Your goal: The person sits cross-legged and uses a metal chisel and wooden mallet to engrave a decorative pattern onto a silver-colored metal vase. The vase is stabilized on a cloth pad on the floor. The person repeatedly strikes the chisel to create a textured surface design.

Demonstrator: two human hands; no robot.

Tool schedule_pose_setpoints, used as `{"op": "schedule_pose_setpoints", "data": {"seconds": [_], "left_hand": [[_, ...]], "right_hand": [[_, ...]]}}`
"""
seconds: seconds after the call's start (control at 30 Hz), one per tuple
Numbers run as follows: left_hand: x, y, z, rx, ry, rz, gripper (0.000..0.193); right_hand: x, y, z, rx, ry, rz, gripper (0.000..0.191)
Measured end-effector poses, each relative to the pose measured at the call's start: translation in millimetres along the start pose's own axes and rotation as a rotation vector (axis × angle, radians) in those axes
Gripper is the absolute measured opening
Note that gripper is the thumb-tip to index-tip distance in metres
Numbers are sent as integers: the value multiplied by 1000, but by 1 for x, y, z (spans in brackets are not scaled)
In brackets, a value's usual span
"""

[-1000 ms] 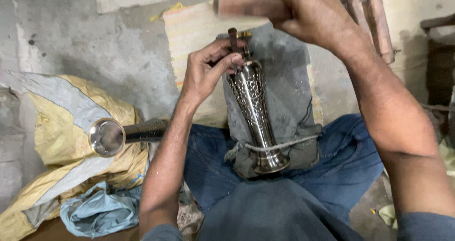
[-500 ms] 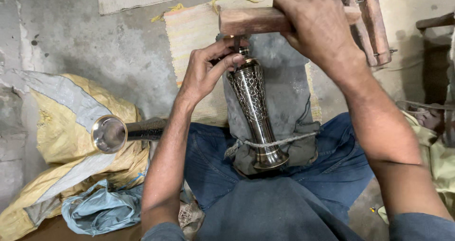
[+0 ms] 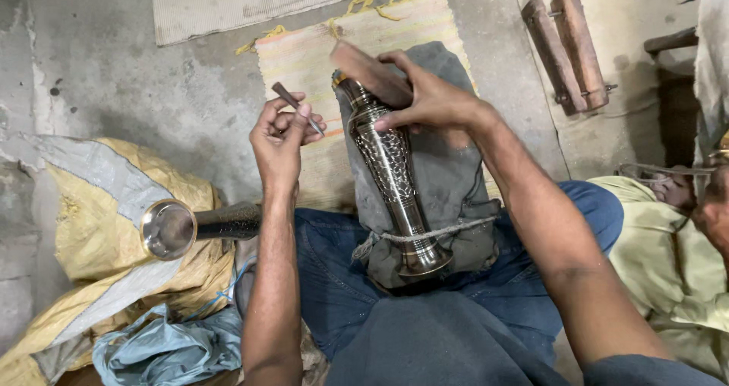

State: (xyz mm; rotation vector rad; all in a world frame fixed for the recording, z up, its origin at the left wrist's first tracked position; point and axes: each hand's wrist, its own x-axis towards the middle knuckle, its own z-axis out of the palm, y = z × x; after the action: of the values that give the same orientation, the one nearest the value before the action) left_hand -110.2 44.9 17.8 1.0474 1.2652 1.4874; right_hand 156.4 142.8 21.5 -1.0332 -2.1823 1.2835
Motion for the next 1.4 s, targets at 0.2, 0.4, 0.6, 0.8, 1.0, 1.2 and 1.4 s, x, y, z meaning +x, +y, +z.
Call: {"op": "schedule_pose_setpoints", "data": {"seconds": [0.2,0.4,0.6,0.8,1.0,1.2,1.4], "left_hand": [[15,23,39,178,-172,67,27],[41,48,83,550,-385,111,29],[59,61,84,530,-600,46,31],[65,62,90,661,-650,54,32],[63,66,94,744,-681,55,30],[67,71,96,698,-780,65,31],[61,74,97,796,-761,97,33]], "right_hand": [[-12,10,-5,351,-77,219,120],[-53,10,-12,0,362,288,77],[-81,28,-29,-300,487,108,53],[-73,27,-32,-362,515,88,48],[-67,20,-37,-408,531,191,40],[-65,24,-50,-121,568,111,33],[-74,26,-45,-337,512,213,36]]}}
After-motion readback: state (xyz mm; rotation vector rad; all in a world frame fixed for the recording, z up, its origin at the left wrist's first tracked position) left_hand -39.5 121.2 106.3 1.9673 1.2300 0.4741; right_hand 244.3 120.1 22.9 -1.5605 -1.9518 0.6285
